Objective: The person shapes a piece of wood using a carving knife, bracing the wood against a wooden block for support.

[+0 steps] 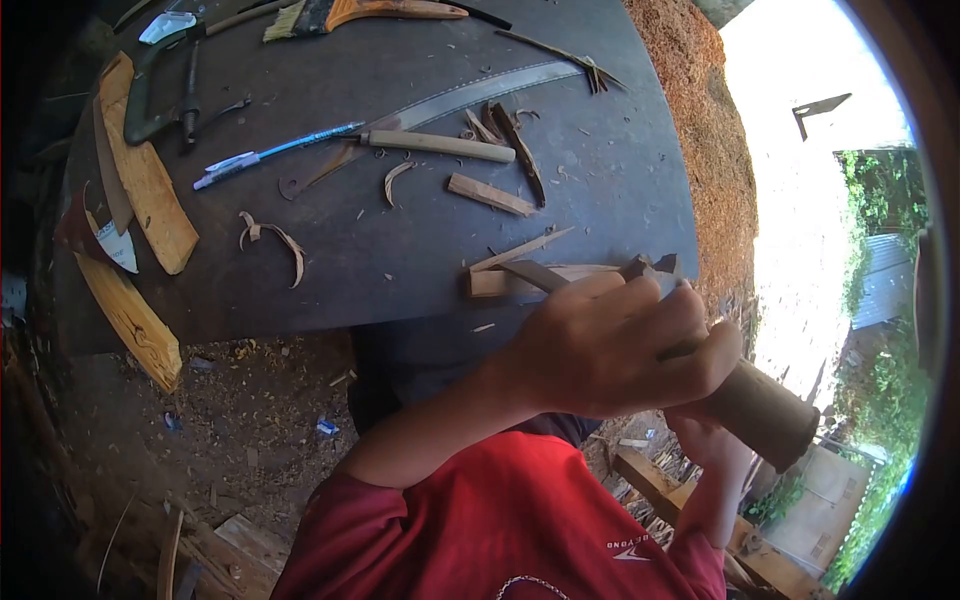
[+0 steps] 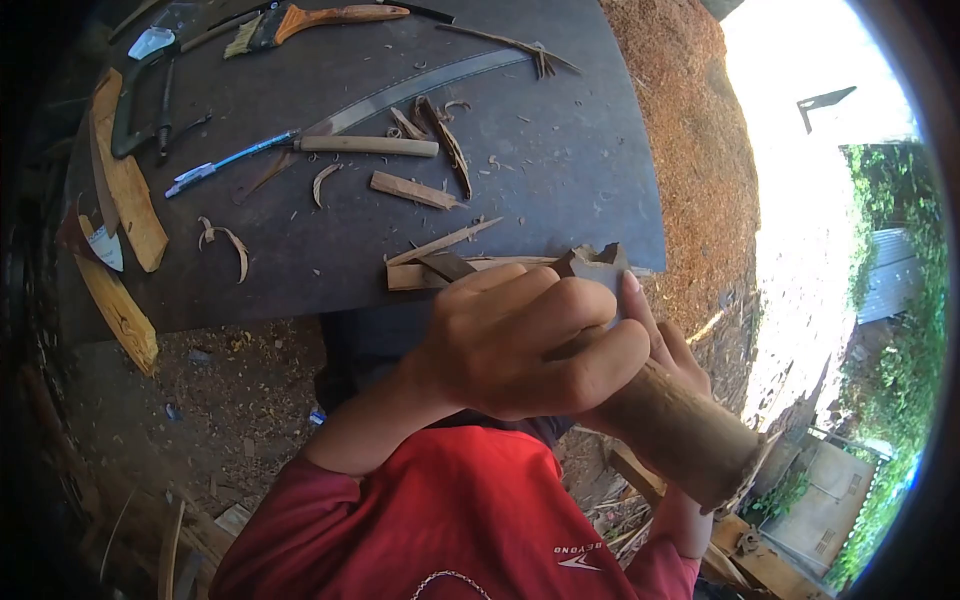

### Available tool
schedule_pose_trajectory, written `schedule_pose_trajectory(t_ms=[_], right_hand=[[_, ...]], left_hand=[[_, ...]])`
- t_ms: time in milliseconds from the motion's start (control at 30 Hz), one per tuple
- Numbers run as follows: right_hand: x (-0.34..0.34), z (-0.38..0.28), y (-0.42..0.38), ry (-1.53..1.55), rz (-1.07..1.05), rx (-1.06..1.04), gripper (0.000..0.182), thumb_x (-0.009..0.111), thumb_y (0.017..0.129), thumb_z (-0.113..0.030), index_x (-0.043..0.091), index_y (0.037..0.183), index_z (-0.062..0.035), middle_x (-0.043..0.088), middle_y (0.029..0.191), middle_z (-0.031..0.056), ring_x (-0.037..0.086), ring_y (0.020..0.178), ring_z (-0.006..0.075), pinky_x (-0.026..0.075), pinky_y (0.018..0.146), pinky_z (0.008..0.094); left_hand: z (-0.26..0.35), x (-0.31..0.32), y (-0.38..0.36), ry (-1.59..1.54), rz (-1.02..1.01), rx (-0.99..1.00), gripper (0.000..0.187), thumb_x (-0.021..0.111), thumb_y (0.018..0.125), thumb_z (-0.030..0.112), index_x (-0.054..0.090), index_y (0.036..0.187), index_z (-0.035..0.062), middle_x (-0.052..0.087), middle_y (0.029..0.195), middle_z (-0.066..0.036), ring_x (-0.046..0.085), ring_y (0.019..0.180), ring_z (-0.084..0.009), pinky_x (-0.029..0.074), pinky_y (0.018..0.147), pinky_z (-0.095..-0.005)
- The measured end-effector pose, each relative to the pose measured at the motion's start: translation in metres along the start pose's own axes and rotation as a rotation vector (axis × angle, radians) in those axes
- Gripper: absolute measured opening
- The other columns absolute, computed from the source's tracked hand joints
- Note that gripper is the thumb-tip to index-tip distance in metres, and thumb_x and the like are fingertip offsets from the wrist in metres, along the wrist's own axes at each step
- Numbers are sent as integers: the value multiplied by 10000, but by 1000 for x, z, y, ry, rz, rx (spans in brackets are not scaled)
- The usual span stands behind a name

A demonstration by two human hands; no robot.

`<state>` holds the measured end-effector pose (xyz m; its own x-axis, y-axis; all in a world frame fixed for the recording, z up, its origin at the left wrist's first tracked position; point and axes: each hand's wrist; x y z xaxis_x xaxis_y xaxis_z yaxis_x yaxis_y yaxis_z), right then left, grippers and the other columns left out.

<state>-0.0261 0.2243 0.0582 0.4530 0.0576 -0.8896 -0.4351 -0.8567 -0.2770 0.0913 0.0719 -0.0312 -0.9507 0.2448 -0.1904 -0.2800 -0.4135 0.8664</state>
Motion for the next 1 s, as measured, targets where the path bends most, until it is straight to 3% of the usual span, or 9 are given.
schedule_pose_trajectory(t_ms=[367, 467, 533, 633, 700, 833, 867, 933, 1000], right_hand=[[17, 2, 8, 204, 53, 37, 902, 813, 814, -126, 410, 1620, -89, 697, 1141, 144, 734, 990, 298, 599, 818, 406], [24, 13, 3, 336, 15, 35, 734, 667, 966, -112, 372, 1639, -125, 613, 1372, 127, 641, 1230, 253, 520, 1047, 384], [25, 14, 2, 319, 23, -5, 731, 658, 979, -114, 364, 1647, -155, 605, 1367, 120, 637, 1233, 238, 514, 1063, 370], [14, 5, 3, 165, 24, -3, 882, 776, 870, -140, 374, 1653, -192, 667, 1124, 116, 715, 1020, 240, 576, 881, 357], [8, -3, 5, 141, -63, 124, 866, 761, 896, -158, 356, 1661, -209, 659, 1117, 112, 706, 1057, 222, 567, 910, 349], [9, 10, -8, -3, -75, 21, 599, 596, 1033, -279, 452, 1561, -37, 546, 1508, 201, 510, 1425, 345, 389, 1165, 460], [10, 19, -6, -60, -59, -106, 609, 610, 1019, -270, 450, 1553, -24, 538, 1508, 222, 510, 1422, 364, 382, 1166, 472], [7, 11, -7, 30, -69, -22, 572, 645, 985, -214, 506, 1489, 18, 558, 1464, 269, 530, 1392, 406, 394, 1149, 485], [9, 6, -2, 59, 15, -63, 424, 672, 992, -197, 622, 1376, -25, 638, 1378, 220, 621, 1271, 391, 479, 1045, 461]], left_hand=[[-5, 4, -28, 87, -68, 132, 342, 697, 935, 226, 633, 1260, 312, 632, 959, 57, 521, 617, -47, 420, 541, -220], [1, 0, -21, 107, -22, 130, 311, 685, 962, 246, 648, 1263, 313, 635, 961, 60, 520, 620, -42, 419, 544, -223], [8, -5, -12, 116, -36, 132, 321, 685, 945, 195, 615, 1252, 255, 600, 953, 48, 512, 639, -46, 381, 548, -231], [17, -10, -4, 105, -47, 78, 315, 676, 943, 175, 599, 1245, 217, 599, 955, 38, 515, 652, -47, 370, 547, -233], [16, -9, -3, 95, -35, 49, 309, 686, 946, 205, 624, 1247, 234, 613, 957, 39, 529, 647, -48, 390, 539, -234], [4, -2, -7, 117, 11, 31, 326, 731, 935, 263, 674, 1255, 267, 629, 966, 39, 562, 641, -57, 431, 529, -242], [1, 0, -7, 130, 20, 27, 334, 739, 928, 264, 674, 1256, 262, 631, 972, 35, 569, 645, -60, 436, 530, -244], [-5, -5, -6, 150, -28, 14, 357, 756, 912, 281, 673, 1259, 261, 633, 976, 32, 577, 656, -67, 441, 532, -250], [-14, -8, -7, 213, -39, 28, 372, 769, 900, 303, 674, 1258, 264, 636, 983, 34, 587, 678, -74, 444, 541, -261]])
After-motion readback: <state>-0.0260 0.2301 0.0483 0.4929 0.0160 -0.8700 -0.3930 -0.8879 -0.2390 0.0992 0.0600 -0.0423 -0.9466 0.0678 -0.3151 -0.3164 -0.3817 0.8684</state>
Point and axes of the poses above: each hand's wrist, its own y-axis towards the middle knuckle, its own x-axis out of the palm, z = x × y
